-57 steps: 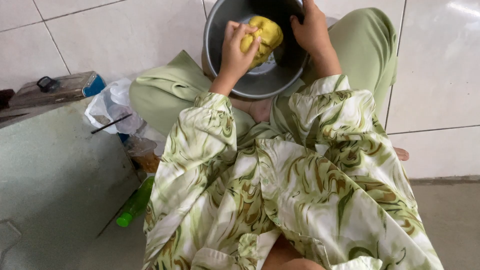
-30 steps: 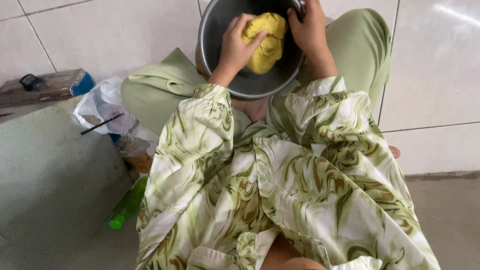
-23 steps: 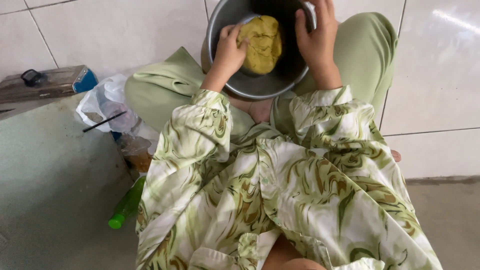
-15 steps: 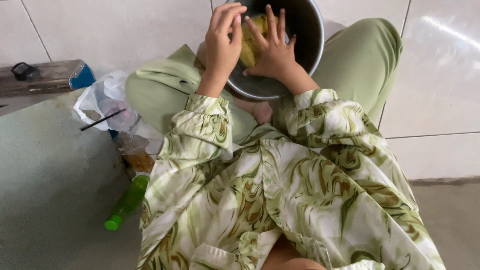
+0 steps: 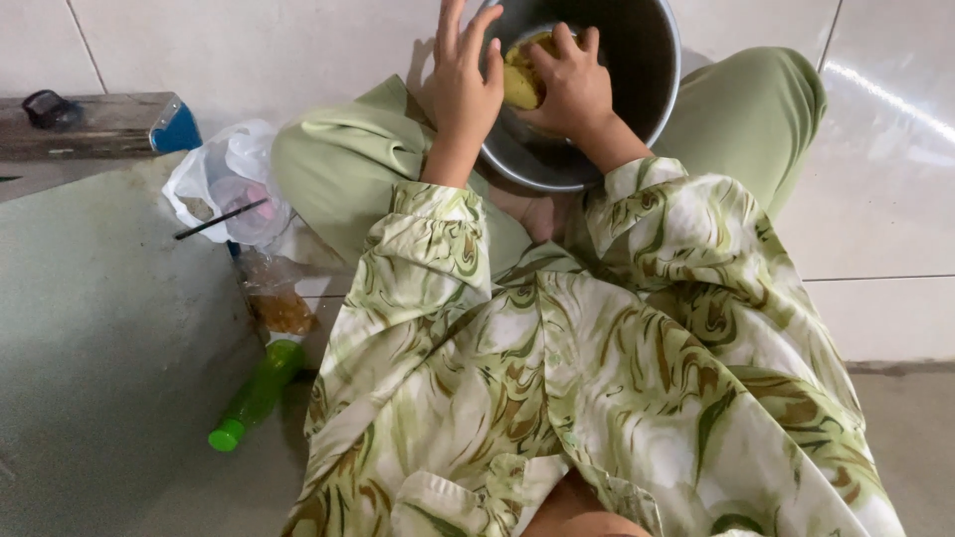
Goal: A person sitting on a tiled floor is kneading a ball of yellow dough in a metal bowl.
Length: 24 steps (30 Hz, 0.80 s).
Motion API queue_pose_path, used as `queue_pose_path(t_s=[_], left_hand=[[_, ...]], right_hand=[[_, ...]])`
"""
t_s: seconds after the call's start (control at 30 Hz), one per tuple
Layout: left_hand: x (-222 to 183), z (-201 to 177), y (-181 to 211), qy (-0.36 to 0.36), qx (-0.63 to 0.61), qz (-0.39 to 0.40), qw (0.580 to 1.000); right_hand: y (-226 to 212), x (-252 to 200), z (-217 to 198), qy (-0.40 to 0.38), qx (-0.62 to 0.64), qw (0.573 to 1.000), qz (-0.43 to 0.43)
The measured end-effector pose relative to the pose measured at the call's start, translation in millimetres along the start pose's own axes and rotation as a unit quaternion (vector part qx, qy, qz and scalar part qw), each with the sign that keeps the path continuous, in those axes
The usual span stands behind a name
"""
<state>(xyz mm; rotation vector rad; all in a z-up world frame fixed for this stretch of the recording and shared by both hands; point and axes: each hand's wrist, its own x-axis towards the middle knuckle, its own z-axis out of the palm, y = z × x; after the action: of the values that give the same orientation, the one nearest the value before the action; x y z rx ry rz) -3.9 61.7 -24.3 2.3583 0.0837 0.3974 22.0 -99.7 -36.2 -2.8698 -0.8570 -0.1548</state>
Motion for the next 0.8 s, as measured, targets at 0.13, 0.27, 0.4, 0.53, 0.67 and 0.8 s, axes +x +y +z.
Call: queue_pose_path(t_s=[0.13, 0.27, 0.4, 0.53, 0.67, 0.8], left_hand=[[-7.1, 3.7, -7.5, -0.009, -0.084, -0.008, 0.996], [-10.4, 3.3, -9.6, -0.02, -0.076, -0.046, 0.996], [-11.2, 8.3, -12.6, -0.032, -0.064, -0.052, 0.996], [-11.4, 20.5, -20.0, -0.023, -0.071, -0.045, 0.996], [-13.1, 22.1, -21.9, -0.033, -0.069, -0.036, 0.996], [-12.9, 20.7, -21.8, -0.038, -0.101, -0.052, 0.993]], right_hand=[[9.7, -1.9, -13.7, -0.005, 0.078, 0.997, 0.025], [5.3, -12.8, -49.6, -0.015, 0.285, 0.958, 0.026], [-1.6, -36.4, -58.4, -0.061, 0.187, 0.98, 0.038], [4.7, -59.2, -3.0, -0.189, 0.223, 0.951, 0.096], [-9.9, -49.9, 4.0, -0.06, 0.259, 0.955, 0.133], [-2.1, -41.0, -19.8, -0.037, 0.275, 0.952, 0.13]])
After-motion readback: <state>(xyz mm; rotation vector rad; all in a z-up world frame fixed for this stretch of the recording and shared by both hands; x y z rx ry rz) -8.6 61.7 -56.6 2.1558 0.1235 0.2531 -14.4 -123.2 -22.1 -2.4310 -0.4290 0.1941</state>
